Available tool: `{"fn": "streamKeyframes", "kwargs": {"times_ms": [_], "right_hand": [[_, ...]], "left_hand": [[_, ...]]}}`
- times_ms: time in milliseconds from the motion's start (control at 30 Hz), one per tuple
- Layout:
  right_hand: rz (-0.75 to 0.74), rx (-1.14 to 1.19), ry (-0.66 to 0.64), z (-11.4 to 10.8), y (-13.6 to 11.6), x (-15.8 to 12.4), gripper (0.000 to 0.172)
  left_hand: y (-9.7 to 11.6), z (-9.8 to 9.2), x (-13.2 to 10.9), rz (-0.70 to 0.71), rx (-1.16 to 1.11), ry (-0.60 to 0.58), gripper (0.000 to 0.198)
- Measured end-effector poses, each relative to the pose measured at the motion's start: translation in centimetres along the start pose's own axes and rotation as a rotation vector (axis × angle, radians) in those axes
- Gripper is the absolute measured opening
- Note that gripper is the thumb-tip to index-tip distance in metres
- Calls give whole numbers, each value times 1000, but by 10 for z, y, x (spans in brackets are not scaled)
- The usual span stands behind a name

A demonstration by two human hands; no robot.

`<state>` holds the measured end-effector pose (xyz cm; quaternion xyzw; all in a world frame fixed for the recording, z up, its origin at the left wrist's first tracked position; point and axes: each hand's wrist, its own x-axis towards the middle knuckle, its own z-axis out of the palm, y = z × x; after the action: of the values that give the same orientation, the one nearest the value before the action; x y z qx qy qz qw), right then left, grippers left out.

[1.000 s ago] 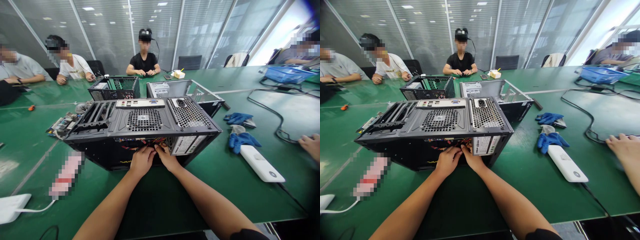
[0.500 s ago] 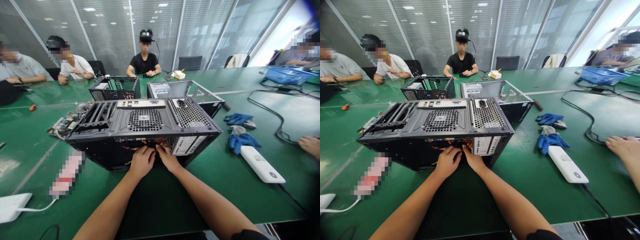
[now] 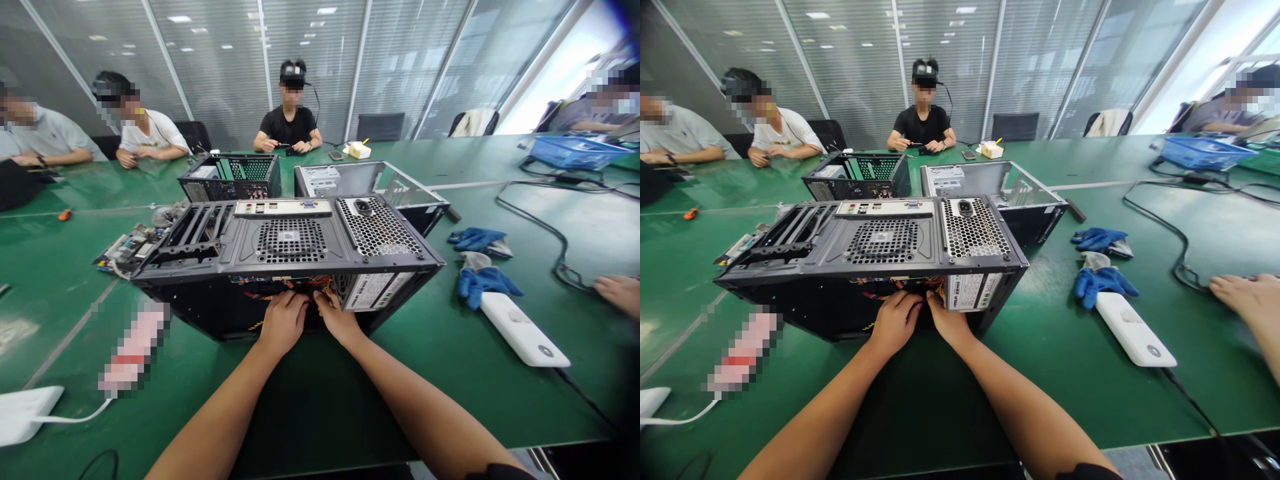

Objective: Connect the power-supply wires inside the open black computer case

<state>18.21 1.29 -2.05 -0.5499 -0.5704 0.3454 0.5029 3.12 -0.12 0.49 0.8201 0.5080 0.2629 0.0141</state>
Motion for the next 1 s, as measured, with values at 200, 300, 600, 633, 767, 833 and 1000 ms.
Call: {"fn": "streamKeyframes", "kwargs": {"times_ms": [200,300,600,633,767,833,1000], "right_hand": [[-129,-334,-76,-7,-15,-12,27],[-242,-446,-198,-10,-23,-19,28],[-480,-544,-193,-12,-28,-25,26],[-479,-553,-192,-13,-28,-25,26],[-472,-610,-187,-13,-29,-27,26],[-468,-645,-178,-12,-29,-27,26],[-458,-775,-187,-10,-27,-27,25]], "left_hand": [[-1,2,0,-44,-82,3,19],[-1,0,0,-64,-67,-78,25],[1,-4,-1,56,-131,-217,13],[0,-4,-1,77,-156,-207,13],[-4,-2,-1,125,-249,-179,13],[-5,-2,0,115,-278,-175,13],[-7,-4,0,72,-267,-201,13]]}}
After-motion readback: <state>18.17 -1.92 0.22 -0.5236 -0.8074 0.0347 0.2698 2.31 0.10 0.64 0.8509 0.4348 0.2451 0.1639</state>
